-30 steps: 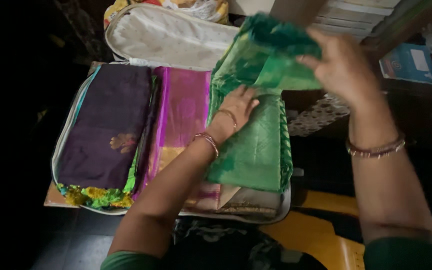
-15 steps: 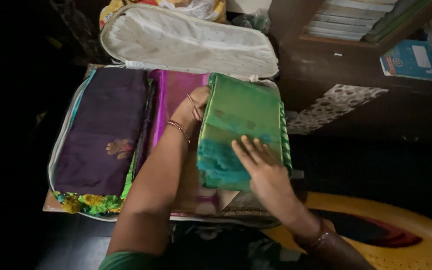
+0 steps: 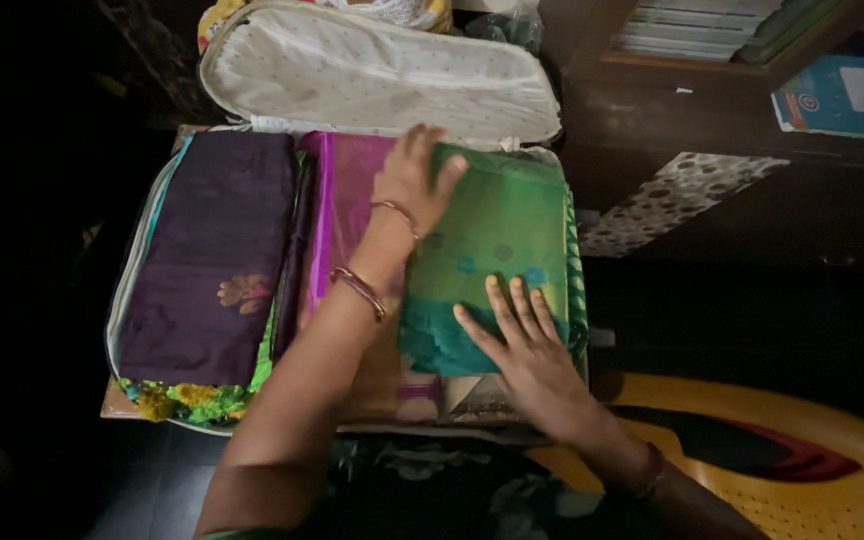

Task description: The person folds several colorful sarees and places them one by one into an open suitcase. They smooth each piece, arrange them neatly, and finally close and fasten the suitcase.

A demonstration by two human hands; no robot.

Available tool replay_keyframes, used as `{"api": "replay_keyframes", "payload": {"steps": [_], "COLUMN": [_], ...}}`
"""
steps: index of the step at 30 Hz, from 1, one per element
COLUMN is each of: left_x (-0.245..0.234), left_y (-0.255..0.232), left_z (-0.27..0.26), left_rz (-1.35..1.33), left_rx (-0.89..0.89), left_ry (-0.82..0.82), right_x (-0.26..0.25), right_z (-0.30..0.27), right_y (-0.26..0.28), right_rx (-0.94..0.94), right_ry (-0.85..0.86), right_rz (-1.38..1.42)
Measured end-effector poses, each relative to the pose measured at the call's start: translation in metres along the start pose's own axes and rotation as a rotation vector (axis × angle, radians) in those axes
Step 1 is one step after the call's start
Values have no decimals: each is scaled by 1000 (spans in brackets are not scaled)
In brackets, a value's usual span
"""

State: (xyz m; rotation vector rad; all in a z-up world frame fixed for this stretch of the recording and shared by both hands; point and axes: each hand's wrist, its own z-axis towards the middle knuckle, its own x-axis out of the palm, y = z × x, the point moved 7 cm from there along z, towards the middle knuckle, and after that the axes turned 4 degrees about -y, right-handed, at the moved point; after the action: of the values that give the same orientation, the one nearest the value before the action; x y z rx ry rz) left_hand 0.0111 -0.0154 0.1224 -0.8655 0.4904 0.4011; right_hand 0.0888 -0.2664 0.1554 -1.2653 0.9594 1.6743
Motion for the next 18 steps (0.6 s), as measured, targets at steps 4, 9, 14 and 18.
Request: {"api": "replay_keyframes", "payload": {"steps": [4,9,14,18], "left_x": [11,4,7,14], "left_y": [-20,-3,-11,-20], "left_z": [-21,-49,-70,-86], "left_rz": [181,-44,-117,-103], "left_rx": [-116,-308,-171,-149], "left_ry": [278,313,217,260], "right_x": [-18,-27,12,31], "right_z": [0,19,39,31], "right_y": [-33,-118,-142,-151], "right_rx": [31,464,619,690], "right_ry": [-29,-163,-105,-70], "right_rz": [246,506,566,514]}}
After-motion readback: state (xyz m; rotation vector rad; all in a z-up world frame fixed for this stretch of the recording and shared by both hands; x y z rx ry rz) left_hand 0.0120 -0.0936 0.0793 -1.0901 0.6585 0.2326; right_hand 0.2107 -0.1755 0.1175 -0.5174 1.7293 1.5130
